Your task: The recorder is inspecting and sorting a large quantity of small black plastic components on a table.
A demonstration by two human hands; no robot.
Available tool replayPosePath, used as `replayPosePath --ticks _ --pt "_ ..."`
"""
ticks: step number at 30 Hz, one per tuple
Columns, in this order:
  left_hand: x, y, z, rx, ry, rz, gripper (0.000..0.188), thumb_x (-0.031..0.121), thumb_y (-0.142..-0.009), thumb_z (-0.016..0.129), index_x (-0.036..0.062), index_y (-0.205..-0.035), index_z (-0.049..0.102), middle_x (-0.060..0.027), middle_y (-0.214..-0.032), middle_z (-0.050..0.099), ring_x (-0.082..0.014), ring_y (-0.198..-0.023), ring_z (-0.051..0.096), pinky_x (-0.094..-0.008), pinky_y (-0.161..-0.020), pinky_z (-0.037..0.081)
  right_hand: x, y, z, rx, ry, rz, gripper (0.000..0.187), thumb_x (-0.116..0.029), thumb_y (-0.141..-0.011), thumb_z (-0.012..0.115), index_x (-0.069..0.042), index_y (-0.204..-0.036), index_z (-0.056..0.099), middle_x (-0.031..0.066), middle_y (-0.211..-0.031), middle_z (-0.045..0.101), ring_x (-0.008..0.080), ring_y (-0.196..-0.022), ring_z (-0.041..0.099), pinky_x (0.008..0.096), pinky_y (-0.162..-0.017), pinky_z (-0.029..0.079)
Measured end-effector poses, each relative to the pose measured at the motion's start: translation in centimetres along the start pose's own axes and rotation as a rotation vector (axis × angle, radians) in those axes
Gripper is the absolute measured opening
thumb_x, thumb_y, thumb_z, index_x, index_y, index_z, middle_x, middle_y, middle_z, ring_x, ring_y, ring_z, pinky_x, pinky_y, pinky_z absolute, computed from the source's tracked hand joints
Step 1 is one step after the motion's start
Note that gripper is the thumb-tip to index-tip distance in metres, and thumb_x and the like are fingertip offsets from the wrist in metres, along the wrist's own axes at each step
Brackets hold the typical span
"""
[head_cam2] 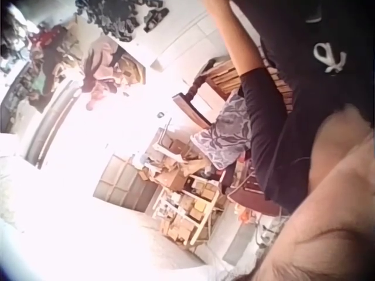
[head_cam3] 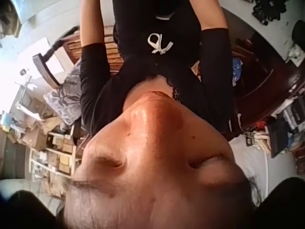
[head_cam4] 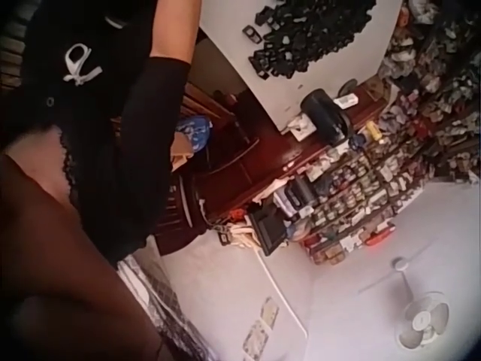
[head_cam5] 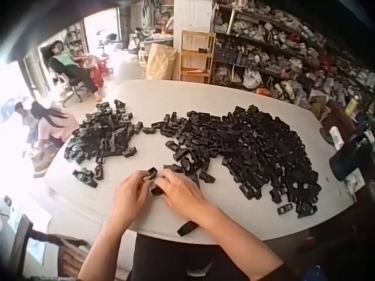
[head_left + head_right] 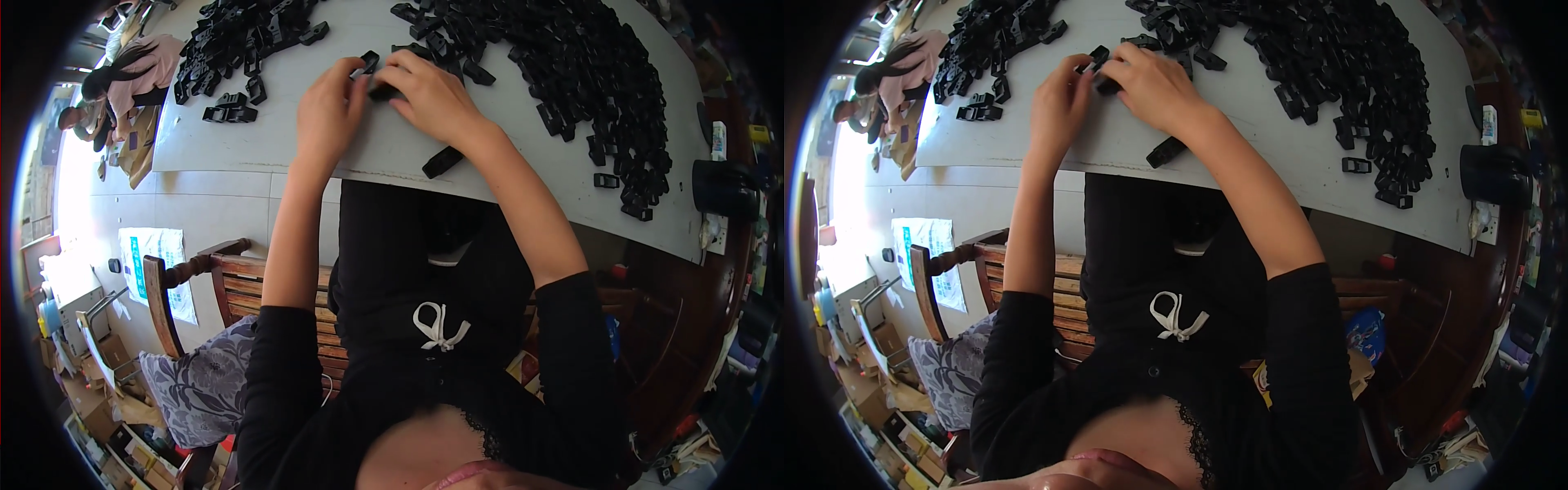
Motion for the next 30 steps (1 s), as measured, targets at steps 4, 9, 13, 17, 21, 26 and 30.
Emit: replayPosePath --ticks 4,9,13,17,21,26,30 --pt "0.7 0.1 1.0 -0.087 -0.156 0.069 0.026 0.033 -0.089 0.065 0.0070 -0.092 0.061 -0.0094 -0.081 0.061 -0.0290 -0.075 0.061 -0.0392 -0.064 0.048 1.1 2.5 -0.1 -0.073 -0.059 0.120 0.028 -0.005 -0.077 0.071 -0.008 -0.104 0.061 0.0042 -0.096 0.060 0.0214 -0.084 0.063 0.0335 -0.071 0.051" --pt "2.9 2.0 1.4 -0.166 -0.107 0.173 0.024 0.026 -0.081 0.070 0.0068 -0.090 0.060 -0.0087 -0.088 0.061 -0.0296 -0.080 0.061 -0.0394 -0.067 0.049 2.4 5.4 -3.1 0.089 -0.379 0.281 0.025 -0.003 -0.078 0.071 -0.004 -0.102 0.064 0.0035 -0.093 0.061 0.0123 -0.079 0.058 0.0232 -0.064 0.048" --pt "4.7 3.1 1.0 -0.153 0.019 0.209 0.023 0.022 -0.080 0.071 0.0082 -0.094 0.059 -0.0075 -0.088 0.060 -0.0294 -0.081 0.061 -0.0385 -0.067 0.049 2.4 6.3 -4.4 0.203 -0.404 0.250 0.029 0.000 -0.080 0.070 -0.002 -0.108 0.065 0.0038 -0.098 0.063 0.0113 -0.082 0.059 0.0212 -0.065 0.047" --pt "6.7 4.4 2.1 -0.228 0.016 0.189 0.023 0.018 -0.079 0.072 0.0100 -0.096 0.059 -0.0073 -0.086 0.058 -0.0287 -0.079 0.061 -0.0378 -0.066 0.049 3.8 7.3 -4.5 0.292 -0.482 0.316 0.030 0.003 -0.081 0.068 -0.002 -0.110 0.065 0.0050 -0.102 0.063 0.0109 -0.090 0.061 0.0211 -0.069 0.048" --pt "5.7 4.5 4.3 -0.296 0.006 0.167 0.024 0.015 -0.077 0.072 0.0100 -0.095 0.057 -0.0076 -0.088 0.060 -0.0289 -0.079 0.061 -0.0377 -0.065 0.048 3.8 8.2 -4.8 0.314 -0.495 0.330 0.031 0.004 -0.081 0.067 -0.002 -0.112 0.065 0.0053 -0.104 0.063 0.0107 -0.092 0.062 0.0219 -0.072 0.049" --pt "5.3 4.0 4.0 -0.279 0.252 0.135 0.034 0.004 -0.073 0.070 0.0059 -0.100 0.050 -0.0120 -0.089 0.060 -0.0312 -0.078 0.060 -0.0375 -0.068 0.049 0.6 7.4 -5.1 0.221 -0.281 0.066 0.029 0.007 -0.076 0.068 -0.001 -0.104 0.068 0.0084 -0.101 0.065 0.0169 -0.090 0.064 0.0254 -0.074 0.051" --pt "5.5 4.1 4.2 -0.274 0.322 0.130 0.037 0.000 -0.073 0.069 0.0049 -0.102 0.047 -0.0135 -0.089 0.059 -0.0319 -0.077 0.058 -0.0378 -0.069 0.049 -0.3 6.8 -3.6 0.096 -0.141 -0.046 0.030 0.003 -0.074 0.070 -0.004 -0.104 0.070 0.0064 -0.100 0.067 0.0223 -0.094 0.063 0.0311 -0.077 0.053"
Point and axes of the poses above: each hand's wrist, its own y-axis away from the middle knuckle, its own z-axis out of the palm, x = y × z, the point moved 10 cm from there along -y, towards the middle knuckle
